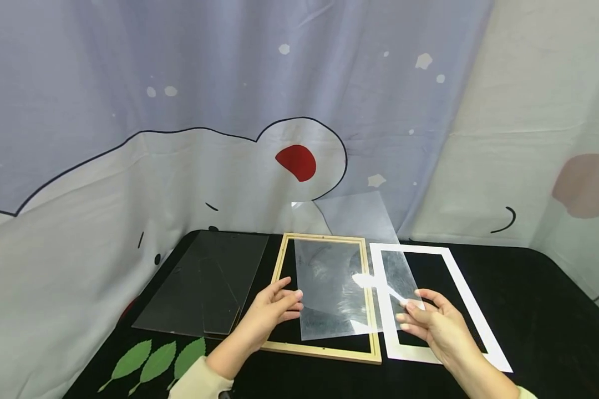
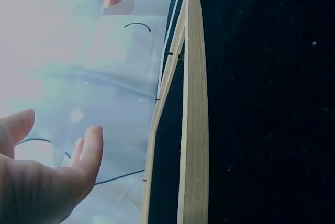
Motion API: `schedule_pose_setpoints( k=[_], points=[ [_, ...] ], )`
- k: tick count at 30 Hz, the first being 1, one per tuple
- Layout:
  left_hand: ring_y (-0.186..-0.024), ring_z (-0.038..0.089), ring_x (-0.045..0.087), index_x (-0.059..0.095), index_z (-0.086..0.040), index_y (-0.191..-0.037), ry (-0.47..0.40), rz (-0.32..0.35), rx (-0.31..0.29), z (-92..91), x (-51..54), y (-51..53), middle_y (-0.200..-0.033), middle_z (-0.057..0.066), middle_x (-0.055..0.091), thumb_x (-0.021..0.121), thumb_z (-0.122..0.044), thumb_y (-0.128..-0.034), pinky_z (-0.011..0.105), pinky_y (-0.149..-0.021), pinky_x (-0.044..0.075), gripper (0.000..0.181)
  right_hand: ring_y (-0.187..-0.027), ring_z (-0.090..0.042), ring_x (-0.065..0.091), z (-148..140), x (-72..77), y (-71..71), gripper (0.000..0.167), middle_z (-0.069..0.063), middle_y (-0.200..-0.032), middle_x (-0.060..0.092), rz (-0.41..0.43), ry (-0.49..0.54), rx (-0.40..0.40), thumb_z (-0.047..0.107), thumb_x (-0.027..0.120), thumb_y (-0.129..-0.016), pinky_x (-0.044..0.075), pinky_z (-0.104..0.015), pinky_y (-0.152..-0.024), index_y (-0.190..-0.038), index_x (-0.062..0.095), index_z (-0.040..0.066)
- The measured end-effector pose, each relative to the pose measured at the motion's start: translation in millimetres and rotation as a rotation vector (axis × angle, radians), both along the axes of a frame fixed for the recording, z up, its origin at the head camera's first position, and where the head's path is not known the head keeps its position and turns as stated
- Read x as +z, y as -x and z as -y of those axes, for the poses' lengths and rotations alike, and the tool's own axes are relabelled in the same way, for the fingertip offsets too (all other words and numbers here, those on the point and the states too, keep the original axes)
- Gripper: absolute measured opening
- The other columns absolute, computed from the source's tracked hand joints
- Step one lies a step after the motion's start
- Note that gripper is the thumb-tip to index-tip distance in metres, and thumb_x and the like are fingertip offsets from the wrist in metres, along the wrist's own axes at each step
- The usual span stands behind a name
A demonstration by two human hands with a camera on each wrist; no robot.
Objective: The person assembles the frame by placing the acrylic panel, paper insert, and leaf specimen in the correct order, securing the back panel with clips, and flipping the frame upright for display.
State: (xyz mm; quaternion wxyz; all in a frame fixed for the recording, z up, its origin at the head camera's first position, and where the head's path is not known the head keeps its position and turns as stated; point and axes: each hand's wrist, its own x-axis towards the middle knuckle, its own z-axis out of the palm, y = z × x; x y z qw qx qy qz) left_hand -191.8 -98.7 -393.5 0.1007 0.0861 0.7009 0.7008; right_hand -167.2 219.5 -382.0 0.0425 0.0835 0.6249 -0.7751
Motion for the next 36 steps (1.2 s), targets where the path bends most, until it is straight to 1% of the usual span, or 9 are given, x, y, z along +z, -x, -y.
schedule_pose_setpoints(
  k=[5,10,14,18,22,28,31,33,36],
  points=[
    [-0.101,0.024,0.064,0.021,0.009,-0.148,-0.044,0.016,0.005,-2.0,-4.5,6.6,-0.123,0.025,0.055,0.060,-0.026,-0.0962,0.034,-0.087,0.053,0.073,-0.073,-0.014,0.070,10,-2.6,0.2,0.031,-0.001,-0.088,0.062,-0.012,0.024,-0.006,-0.009,0.047,-0.094,0.057,-0.027,-0.069,-0.117,0.034,0.006],
    [-0.096,0.019,0.066,0.022,0.005,-0.149,-0.081,0.036,0.013,-3.5,-7.6,12.0,-0.117,0.019,0.058,0.061,-0.018,-0.0955,0.034,-0.086,0.054,0.070,-0.073,-0.015,0.070,17,-6.7,0.0,0.030,-0.002,-0.088,0.062,-0.022,0.030,-0.017,-0.010,0.047,-0.094,0.057,-0.029,-0.070,-0.116,0.035,0.005],
    [-0.091,0.017,0.067,0.022,0.002,-0.150,-0.097,0.040,0.015,-3.4,-8.9,13.8,-0.109,0.014,0.062,0.060,-0.010,-0.0954,0.034,-0.084,0.055,0.067,-0.073,-0.015,0.070,20,-9.0,0.2,0.030,0.000,-0.086,0.062,-0.022,0.027,-0.023,-0.010,0.047,-0.094,0.057,-0.028,-0.068,-0.117,0.035,0.004],
    [-0.086,0.017,0.069,0.023,0.004,-0.149,-0.106,0.037,0.025,-2.1,-8.8,14.6,-0.103,0.011,0.066,0.059,-0.005,-0.0944,0.034,-0.081,0.056,0.066,-0.072,-0.015,0.070,23,-10.7,0.2,0.033,0.001,-0.084,0.061,-0.015,0.019,-0.019,-0.011,0.044,-0.094,0.057,-0.028,-0.067,-0.122,0.032,0.001],
    [-0.080,0.016,0.069,0.025,0.003,-0.148,-0.119,0.050,0.039,-0.7,-8.1,15.2,-0.097,0.007,0.068,0.060,0.001,-0.0922,0.032,-0.077,0.057,0.066,-0.072,-0.014,0.070,25,-11.3,0.0,0.035,0.001,-0.085,0.061,-0.004,0.004,-0.021,-0.013,0.043,-0.094,0.057,-0.028,-0.066,-0.124,0.030,-0.001],
    [-0.075,0.014,0.069,0.026,0.002,-0.148,-0.113,0.049,0.043,3.9,-6.8,17.8,-0.094,0.006,0.069,0.060,0.004,-0.0908,0.030,-0.074,0.057,0.067,-0.067,-0.013,0.066,30,-10.6,1.8,0.038,-0.002,-0.087,0.062,0.012,-0.032,-0.029,-0.010,0.050,-0.092,0.058,-0.030,-0.065,-0.122,0.030,0.000],
    [-0.074,0.014,0.069,0.025,0.002,-0.149,-0.102,0.054,0.050,6.9,-6.3,20.5,-0.094,0.006,0.069,0.060,0.005,-0.0908,0.030,-0.073,0.057,0.068,-0.072,-0.014,0.065,32,-9.4,3.4,0.040,-0.005,-0.092,0.061,0.002,-0.057,0.002,-0.007,0.052,-0.092,0.058,-0.035,-0.068,-0.123,0.028,-0.002],
    [-0.074,0.014,0.069,0.025,0.002,-0.149,-0.084,0.056,0.061,9.0,-5.8,22.1,-0.094,0.007,0.068,0.060,0.005,-0.0906,0.029,-0.073,0.057,0.068,-0.075,-0.016,0.066,33,-8.6,4.3,0.042,-0.007,-0.095,0.060,-0.008,-0.072,0.041,-0.006,0.053,-0.091,0.058,-0.037,-0.069,-0.125,0.027,-0.004],
    [-0.073,0.014,0.068,0.024,0.002,-0.149,-0.066,0.059,0.072,12.3,-4.1,23.7,-0.092,0.007,0.068,0.060,0.006,-0.0903,0.028,-0.072,0.057,0.068,-0.079,-0.018,0.068,33,-6.3,6.5,0.051,-0.012,-0.103,0.058,-0.018,-0.097,0.111,-0.004,0.054,-0.091,0.058,-0.039,-0.071,-0.131,0.023,-0.006]
  ],
)
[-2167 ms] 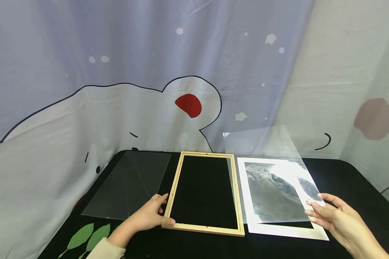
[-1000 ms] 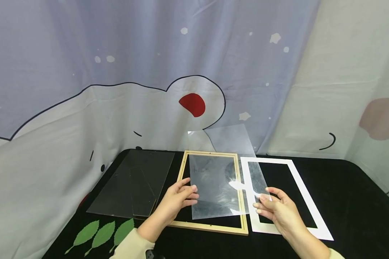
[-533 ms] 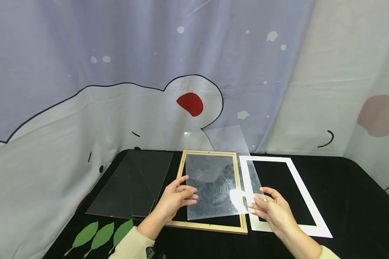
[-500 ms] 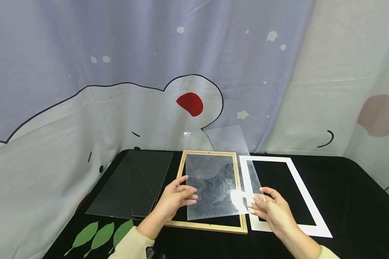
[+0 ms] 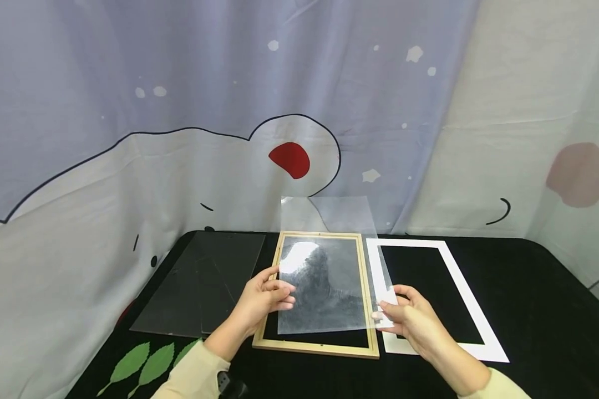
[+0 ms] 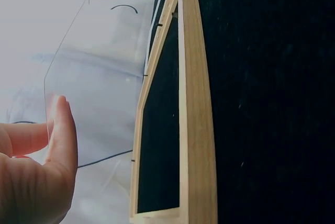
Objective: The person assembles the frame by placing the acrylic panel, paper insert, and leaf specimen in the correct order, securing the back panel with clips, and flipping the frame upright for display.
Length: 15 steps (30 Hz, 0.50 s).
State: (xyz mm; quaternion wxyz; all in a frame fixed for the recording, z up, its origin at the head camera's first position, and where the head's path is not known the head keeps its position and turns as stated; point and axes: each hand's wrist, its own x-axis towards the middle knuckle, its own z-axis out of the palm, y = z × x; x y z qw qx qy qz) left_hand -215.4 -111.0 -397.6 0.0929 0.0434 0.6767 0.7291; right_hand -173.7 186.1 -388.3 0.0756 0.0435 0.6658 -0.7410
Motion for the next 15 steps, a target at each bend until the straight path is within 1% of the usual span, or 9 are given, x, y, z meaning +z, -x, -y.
schedule_pose_setpoints(
  k=[4,6,7,9,13,15],
  points=[
    [-0.072,0.013,0.068,0.024,0.003,-0.149,0.013,-0.011,-0.010,5.0,4.5,1.9,-0.092,0.007,0.067,0.058,0.006,-0.0908,0.027,-0.071,0.057,0.068,-0.080,-0.018,0.068,-2,4.7,5.0,0.063,-0.019,-0.110,0.055,0.006,-0.047,0.079,-0.001,0.055,-0.090,0.058,-0.040,-0.073,-0.140,0.017,-0.008],
    [-0.071,0.013,0.068,0.024,0.003,-0.149,0.017,-0.011,-0.012,7.9,6.6,3.0,-0.092,0.007,0.067,0.058,0.006,-0.0909,0.027,-0.071,0.057,0.067,-0.078,-0.017,0.066,-2,7.5,8.6,0.066,-0.018,-0.109,0.056,0.011,-0.079,0.120,0.002,0.054,-0.091,0.058,-0.040,-0.073,-0.143,0.015,-0.008],
    [-0.071,0.013,0.068,0.024,0.003,-0.149,0.021,-0.012,-0.012,9.4,7.4,3.6,-0.092,0.007,0.067,0.058,0.007,-0.0910,0.027,-0.070,0.057,0.067,-0.078,-0.017,0.066,-3,9.1,10.6,0.066,-0.018,-0.108,0.057,0.017,-0.092,0.142,0.004,0.054,-0.092,0.058,-0.040,-0.073,-0.144,0.014,-0.007],
    [-0.071,0.012,0.068,0.024,0.002,-0.149,0.027,-0.007,-0.010,12.0,8.6,4.8,-0.091,0.007,0.067,0.058,0.007,-0.0908,0.026,-0.070,0.057,0.067,-0.074,-0.014,0.063,-4,12.3,14.9,0.065,-0.014,-0.104,0.058,0.028,-0.136,0.177,0.008,0.053,-0.094,0.057,-0.033,-0.068,-0.145,0.015,-0.006],
    [-0.071,0.013,0.068,0.025,0.002,-0.149,0.043,-0.001,-0.004,15.3,9.5,7.4,-0.093,0.008,0.067,0.059,0.008,-0.0904,0.027,-0.071,0.057,0.068,-0.071,-0.011,0.062,-6,17.8,24.6,0.064,-0.009,-0.099,0.060,0.033,-0.203,0.240,0.012,0.052,-0.096,0.051,-0.024,-0.058,-0.146,0.016,-0.005],
    [-0.072,0.013,0.068,0.026,0.001,-0.148,0.050,0.000,-0.001,16.8,8.9,9.2,-0.094,0.009,0.067,0.058,0.008,-0.0904,0.027,-0.071,0.057,0.067,-0.071,-0.012,0.064,-7,20.0,29.6,0.062,-0.008,-0.096,0.062,0.020,-0.223,0.260,0.012,0.051,-0.096,0.051,-0.024,-0.057,-0.145,0.018,-0.007]
  ],
)
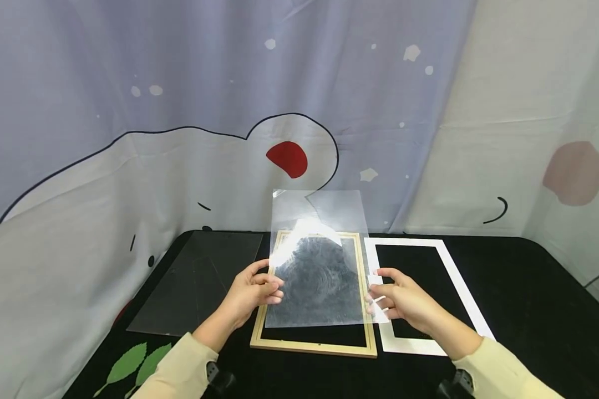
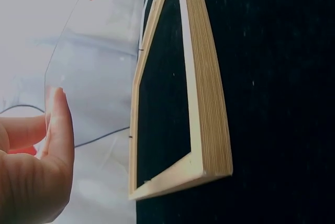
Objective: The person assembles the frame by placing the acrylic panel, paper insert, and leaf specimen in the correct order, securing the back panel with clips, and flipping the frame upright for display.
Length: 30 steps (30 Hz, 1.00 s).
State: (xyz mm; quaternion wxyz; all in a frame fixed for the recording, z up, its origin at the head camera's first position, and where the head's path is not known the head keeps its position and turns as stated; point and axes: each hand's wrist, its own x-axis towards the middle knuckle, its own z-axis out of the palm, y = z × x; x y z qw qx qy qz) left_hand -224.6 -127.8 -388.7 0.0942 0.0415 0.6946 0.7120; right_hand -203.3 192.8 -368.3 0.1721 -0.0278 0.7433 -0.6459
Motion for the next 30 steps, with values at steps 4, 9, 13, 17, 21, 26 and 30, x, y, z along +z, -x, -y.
schedule_pose_setpoints(
  k=[4,9,13,17,21,26,30],
  points=[
    [-0.071,0.014,0.067,0.029,0.000,-0.147,0.013,-0.005,0.003,5.1,-2.6,3.5,-0.094,0.008,0.066,0.058,0.009,-0.0905,0.027,-0.070,0.057,0.064,-0.072,-0.014,0.066,0,2.5,9.5,0.056,-0.009,-0.094,0.063,-0.037,-0.028,0.014,0.011,0.050,-0.097,0.055,-0.029,-0.061,-0.141,0.023,-0.009],
    [-0.070,0.014,0.067,0.032,-0.002,-0.146,0.026,-0.006,-0.006,9.6,-6.0,7.7,-0.092,0.007,0.067,0.057,0.009,-0.0903,0.028,-0.069,0.057,0.062,-0.071,-0.015,0.063,0,2.8,19.9,0.049,-0.014,-0.099,0.060,-0.075,-0.078,-0.021,0.008,0.050,-0.096,0.057,-0.033,-0.063,-0.137,0.032,-0.009],
    [-0.070,0.014,0.067,0.030,0.000,-0.146,0.039,-0.006,-0.007,10.5,-8.3,10.4,-0.094,0.009,0.067,0.058,0.009,-0.0902,0.028,-0.070,0.057,0.064,-0.071,-0.016,0.062,0,-2.5,26.4,0.050,-0.016,-0.100,0.060,-0.091,-0.105,-0.032,0.007,0.053,-0.094,0.057,-0.034,-0.064,-0.137,0.035,-0.010],
    [-0.070,0.015,0.067,0.028,0.002,-0.146,0.055,-0.009,-0.008,10.7,-9.7,11.9,-0.097,0.014,0.067,0.058,0.009,-0.0902,0.029,-0.069,0.057,0.063,-0.070,-0.017,0.063,1,-10.5,32.0,0.049,-0.015,-0.097,0.063,-0.117,-0.126,-0.040,0.008,0.056,-0.093,0.058,-0.035,-0.064,-0.134,0.038,-0.011],
    [-0.069,0.016,0.067,0.030,0.002,-0.143,0.083,-0.006,-0.015,10.9,-12.3,12.8,-0.098,0.016,0.066,0.058,0.009,-0.0904,0.030,-0.068,0.057,0.060,-0.068,-0.016,0.063,1,-17.7,35.6,0.042,-0.012,-0.091,0.064,-0.133,-0.129,-0.051,0.005,0.058,-0.091,0.058,-0.035,-0.063,-0.126,0.043,-0.013],
    [-0.070,0.018,0.067,0.031,0.002,-0.141,0.102,-0.006,-0.038,12.7,-15.8,13.1,-0.097,0.017,0.065,0.057,0.009,-0.0910,0.033,-0.068,0.058,0.057,-0.067,-0.016,0.063,3,-22.1,36.2,0.036,-0.011,-0.087,0.065,-0.137,-0.138,-0.056,0.004,0.058,-0.090,0.057,-0.033,-0.062,-0.120,0.047,-0.013],
    [-0.070,0.018,0.067,0.031,0.003,-0.140,0.108,-0.001,-0.046,14.2,-19.9,14.1,-0.097,0.017,0.063,0.055,0.011,-0.0907,0.033,-0.067,0.058,0.056,-0.066,-0.017,0.063,6,-24.6,35.5,0.032,-0.012,-0.082,0.063,-0.130,-0.129,-0.063,0.002,0.057,-0.090,0.057,-0.034,-0.061,-0.118,0.047,-0.012]
  ],
)
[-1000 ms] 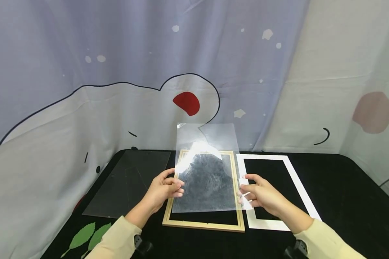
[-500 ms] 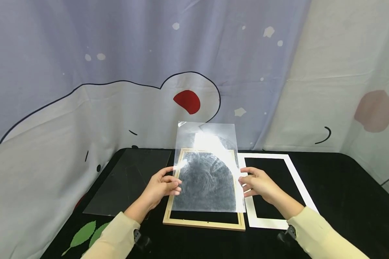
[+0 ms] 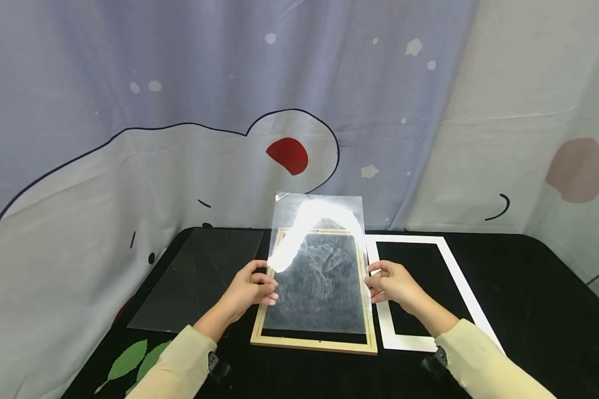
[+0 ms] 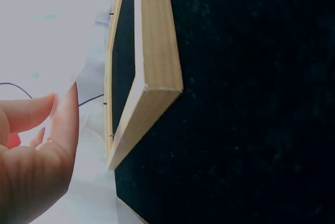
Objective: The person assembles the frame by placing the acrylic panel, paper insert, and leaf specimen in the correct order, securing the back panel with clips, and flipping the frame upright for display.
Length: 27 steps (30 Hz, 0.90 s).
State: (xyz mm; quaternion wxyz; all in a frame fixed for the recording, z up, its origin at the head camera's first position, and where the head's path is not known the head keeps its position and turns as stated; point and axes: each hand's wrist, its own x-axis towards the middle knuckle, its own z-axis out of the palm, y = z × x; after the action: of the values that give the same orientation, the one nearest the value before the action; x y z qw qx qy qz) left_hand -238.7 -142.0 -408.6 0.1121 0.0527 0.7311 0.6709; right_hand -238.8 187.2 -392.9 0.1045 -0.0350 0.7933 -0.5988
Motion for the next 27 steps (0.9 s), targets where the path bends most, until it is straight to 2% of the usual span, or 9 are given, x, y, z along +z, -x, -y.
schedule_pose_setpoints(
  k=[11,21,27],
  points=[
    [-0.071,0.019,0.064,0.038,0.004,-0.136,0.040,0.013,0.076,-5.5,-7.8,-2.7,-0.089,0.013,0.053,0.058,0.014,-0.0861,0.035,-0.063,0.058,0.055,-0.065,-0.017,0.061,2,-12.1,-3.0,0.029,-0.013,-0.079,0.060,0.019,-0.038,-0.033,0.000,0.057,-0.091,0.058,-0.036,-0.062,-0.116,0.049,-0.010],
    [-0.069,0.019,0.063,0.038,0.006,-0.135,0.035,0.013,0.073,-5.7,-12.4,-3.9,-0.086,0.012,0.052,0.058,0.017,-0.0851,0.038,-0.062,0.058,0.055,-0.065,-0.018,0.061,1,-17.9,-5.7,0.030,-0.016,-0.080,0.061,0.028,-0.035,-0.037,-0.001,0.057,-0.090,0.058,-0.035,-0.061,-0.117,0.049,-0.011],
    [-0.069,0.020,0.063,0.038,0.006,-0.135,0.040,0.016,0.068,-5.0,-13.4,-6.0,-0.088,0.016,0.052,0.057,0.018,-0.0853,0.038,-0.062,0.058,0.055,-0.065,-0.018,0.061,2,-21.5,-6.9,0.031,-0.016,-0.080,0.060,0.043,-0.044,-0.041,-0.001,0.058,-0.090,0.058,-0.035,-0.061,-0.117,0.048,-0.011]
  ],
)
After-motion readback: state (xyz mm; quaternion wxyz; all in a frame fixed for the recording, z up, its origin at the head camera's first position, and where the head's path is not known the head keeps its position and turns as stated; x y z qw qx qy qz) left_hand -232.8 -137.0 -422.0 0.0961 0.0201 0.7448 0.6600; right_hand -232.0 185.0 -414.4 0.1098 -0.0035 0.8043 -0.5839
